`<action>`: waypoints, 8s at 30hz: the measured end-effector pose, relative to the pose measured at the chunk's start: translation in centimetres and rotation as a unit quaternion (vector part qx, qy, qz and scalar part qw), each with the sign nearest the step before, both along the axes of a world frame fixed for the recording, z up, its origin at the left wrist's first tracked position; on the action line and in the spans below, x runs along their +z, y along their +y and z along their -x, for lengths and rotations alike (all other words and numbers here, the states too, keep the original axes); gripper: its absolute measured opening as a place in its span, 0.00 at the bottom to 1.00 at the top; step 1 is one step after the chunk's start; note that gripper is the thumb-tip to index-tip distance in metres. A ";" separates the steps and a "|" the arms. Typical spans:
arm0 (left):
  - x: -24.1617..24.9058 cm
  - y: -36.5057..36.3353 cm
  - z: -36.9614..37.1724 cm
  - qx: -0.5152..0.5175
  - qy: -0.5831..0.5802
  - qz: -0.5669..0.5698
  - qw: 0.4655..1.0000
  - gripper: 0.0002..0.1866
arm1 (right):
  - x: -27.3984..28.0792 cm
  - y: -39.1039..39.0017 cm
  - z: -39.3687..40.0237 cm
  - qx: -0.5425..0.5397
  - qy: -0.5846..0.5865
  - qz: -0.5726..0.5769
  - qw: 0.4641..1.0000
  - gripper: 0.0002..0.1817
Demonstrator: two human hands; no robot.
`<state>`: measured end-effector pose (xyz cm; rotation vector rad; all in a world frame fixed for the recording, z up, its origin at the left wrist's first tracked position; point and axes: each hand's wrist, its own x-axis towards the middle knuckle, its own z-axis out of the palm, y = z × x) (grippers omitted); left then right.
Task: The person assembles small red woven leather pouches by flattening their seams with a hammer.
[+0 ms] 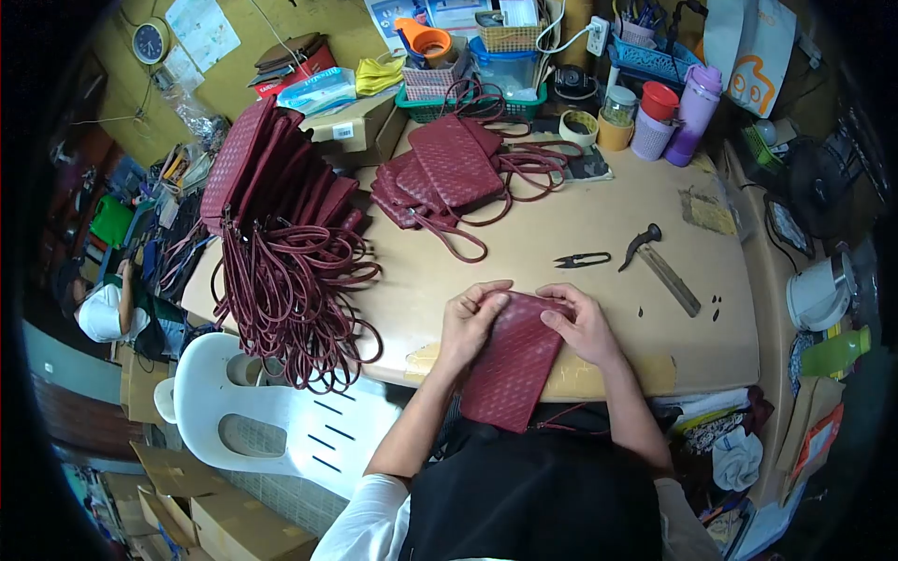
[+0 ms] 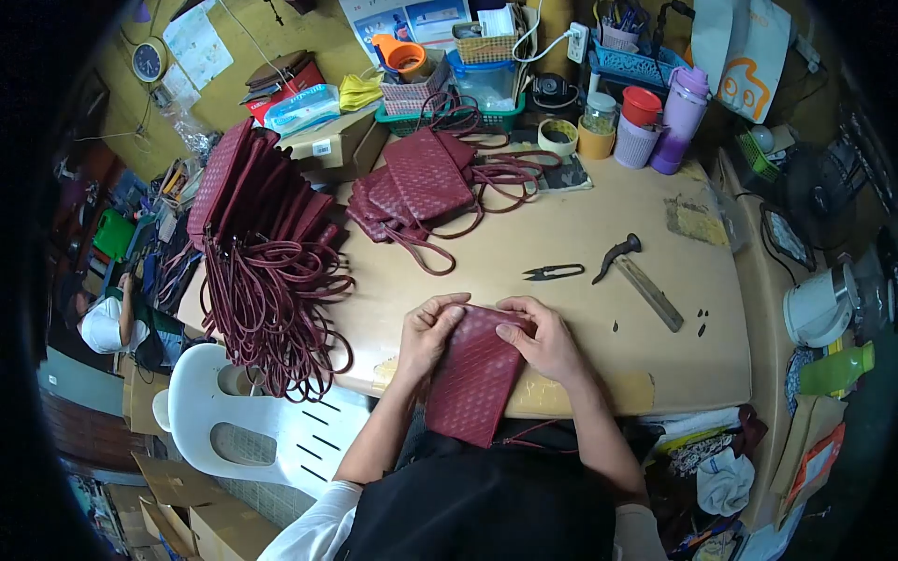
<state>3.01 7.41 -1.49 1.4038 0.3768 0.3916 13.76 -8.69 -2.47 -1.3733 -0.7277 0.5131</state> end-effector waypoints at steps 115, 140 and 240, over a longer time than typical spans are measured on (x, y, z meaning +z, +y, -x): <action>-0.1 -7.1 1.7 -0.176 0.048 -0.618 0.765 0.27 | 6.1 -9.0 1.0 -0.051 -0.251 0.483 0.837 0.15; 0.1 -6.8 1.8 -0.191 0.038 -0.607 0.770 0.29 | 7.3 -9.1 -0.1 -0.039 -0.311 0.386 0.868 0.16; -2.4 -4.7 6.6 0.033 0.039 -0.608 0.793 0.27 | 4.4 2.8 0.3 0.025 -0.375 0.348 0.859 0.16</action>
